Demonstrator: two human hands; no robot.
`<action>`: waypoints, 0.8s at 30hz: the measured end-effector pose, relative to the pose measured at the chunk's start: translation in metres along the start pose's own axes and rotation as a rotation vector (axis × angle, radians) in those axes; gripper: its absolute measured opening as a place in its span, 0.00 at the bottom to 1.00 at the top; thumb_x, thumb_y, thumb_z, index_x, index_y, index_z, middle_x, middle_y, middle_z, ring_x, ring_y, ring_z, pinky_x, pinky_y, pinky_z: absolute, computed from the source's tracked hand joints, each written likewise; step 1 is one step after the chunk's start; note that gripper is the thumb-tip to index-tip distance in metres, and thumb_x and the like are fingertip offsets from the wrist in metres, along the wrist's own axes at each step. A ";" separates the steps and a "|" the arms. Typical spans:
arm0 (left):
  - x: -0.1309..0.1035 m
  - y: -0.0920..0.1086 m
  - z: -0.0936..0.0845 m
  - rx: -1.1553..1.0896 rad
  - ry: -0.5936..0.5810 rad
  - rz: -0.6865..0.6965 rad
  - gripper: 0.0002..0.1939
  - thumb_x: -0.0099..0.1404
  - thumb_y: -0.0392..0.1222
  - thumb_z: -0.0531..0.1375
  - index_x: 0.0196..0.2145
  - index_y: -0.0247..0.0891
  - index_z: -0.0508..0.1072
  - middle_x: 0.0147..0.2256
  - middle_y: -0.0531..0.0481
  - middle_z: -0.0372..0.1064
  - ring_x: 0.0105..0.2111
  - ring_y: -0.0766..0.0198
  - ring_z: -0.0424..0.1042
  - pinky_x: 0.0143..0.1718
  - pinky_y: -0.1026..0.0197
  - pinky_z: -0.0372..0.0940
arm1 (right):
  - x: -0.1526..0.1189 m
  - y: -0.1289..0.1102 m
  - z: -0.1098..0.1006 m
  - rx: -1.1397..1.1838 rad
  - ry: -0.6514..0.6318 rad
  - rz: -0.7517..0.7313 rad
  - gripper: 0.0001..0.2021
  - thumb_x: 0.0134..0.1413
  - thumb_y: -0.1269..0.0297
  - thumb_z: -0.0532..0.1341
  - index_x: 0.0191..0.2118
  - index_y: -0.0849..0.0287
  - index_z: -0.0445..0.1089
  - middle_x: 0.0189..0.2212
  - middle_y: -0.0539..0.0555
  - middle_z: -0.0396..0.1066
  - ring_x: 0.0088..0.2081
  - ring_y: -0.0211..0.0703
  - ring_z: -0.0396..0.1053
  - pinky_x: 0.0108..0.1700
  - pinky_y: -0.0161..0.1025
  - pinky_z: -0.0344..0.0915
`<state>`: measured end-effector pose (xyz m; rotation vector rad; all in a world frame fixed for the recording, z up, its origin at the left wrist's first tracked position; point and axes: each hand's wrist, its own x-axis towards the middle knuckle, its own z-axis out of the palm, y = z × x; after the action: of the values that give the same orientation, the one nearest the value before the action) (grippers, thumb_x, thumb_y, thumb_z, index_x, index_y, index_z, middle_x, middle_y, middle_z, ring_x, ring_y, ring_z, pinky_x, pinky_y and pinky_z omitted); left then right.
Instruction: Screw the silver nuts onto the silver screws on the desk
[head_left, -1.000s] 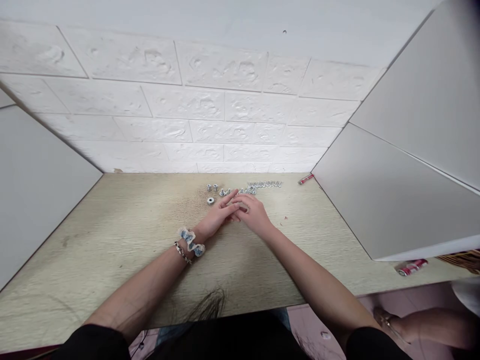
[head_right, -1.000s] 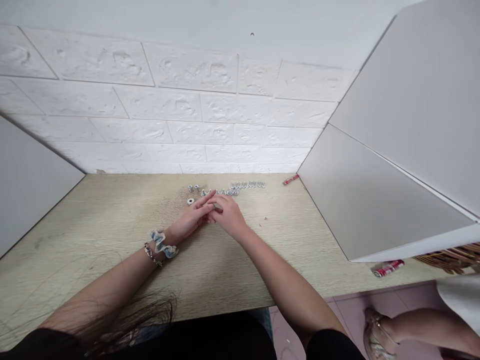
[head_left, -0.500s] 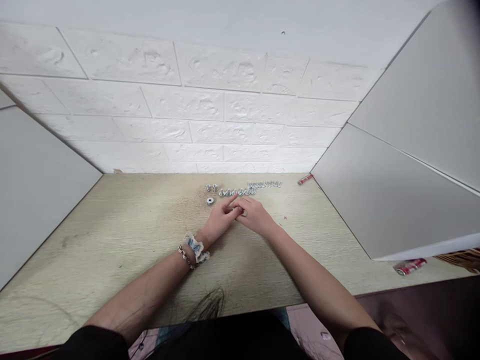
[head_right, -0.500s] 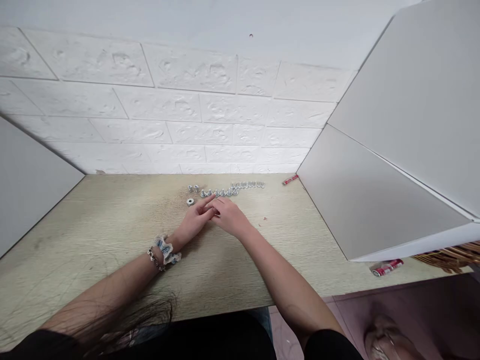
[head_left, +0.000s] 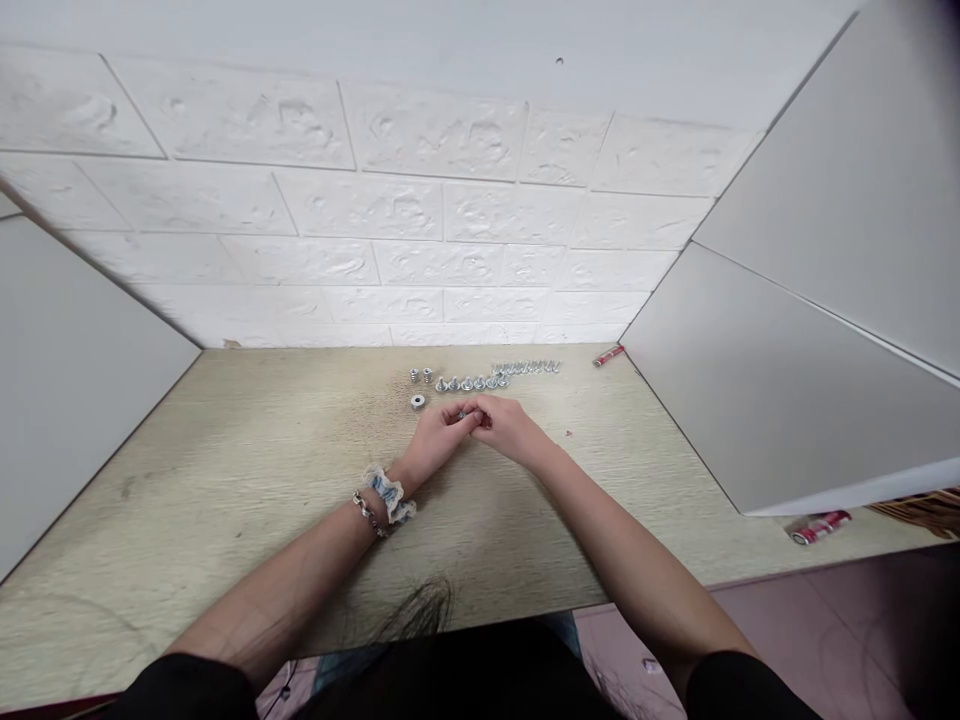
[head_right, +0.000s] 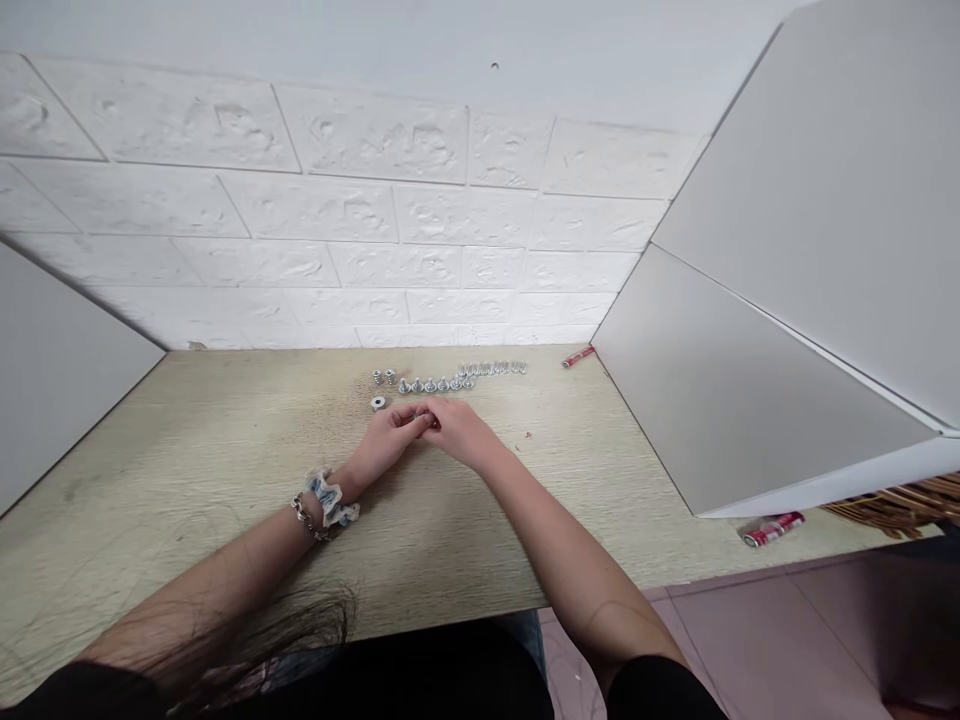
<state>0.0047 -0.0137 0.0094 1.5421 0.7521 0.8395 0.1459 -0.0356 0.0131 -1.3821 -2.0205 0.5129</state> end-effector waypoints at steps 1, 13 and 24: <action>0.000 0.000 -0.001 -0.008 -0.010 -0.002 0.12 0.57 0.44 0.58 0.32 0.33 0.74 0.32 0.50 0.73 0.34 0.65 0.68 0.39 0.63 0.62 | 0.000 0.000 0.000 0.011 0.007 0.000 0.08 0.46 0.71 0.58 0.35 0.60 0.69 0.30 0.51 0.71 0.31 0.35 0.64 0.34 0.33 0.59; -0.002 0.000 -0.004 -0.170 0.060 -0.213 0.30 0.61 0.54 0.53 0.56 0.36 0.62 0.42 0.43 0.72 0.32 0.64 0.73 0.40 0.59 0.63 | 0.005 0.012 -0.002 0.355 0.204 0.239 0.12 0.48 0.57 0.58 0.33 0.59 0.72 0.23 0.48 0.69 0.26 0.36 0.63 0.29 0.33 0.58; 0.001 -0.003 -0.006 -0.067 -0.073 -0.292 0.19 0.60 0.46 0.56 0.46 0.34 0.70 0.36 0.47 0.74 0.31 0.67 0.72 0.42 0.60 0.63 | 0.014 0.091 -0.023 -0.112 0.440 0.360 0.10 0.50 0.63 0.55 0.30 0.60 0.73 0.30 0.55 0.69 0.33 0.42 0.64 0.40 0.40 0.60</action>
<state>0.0004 -0.0089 0.0066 1.3563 0.8618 0.5828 0.2206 0.0110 -0.0233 -1.7625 -1.4745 0.2177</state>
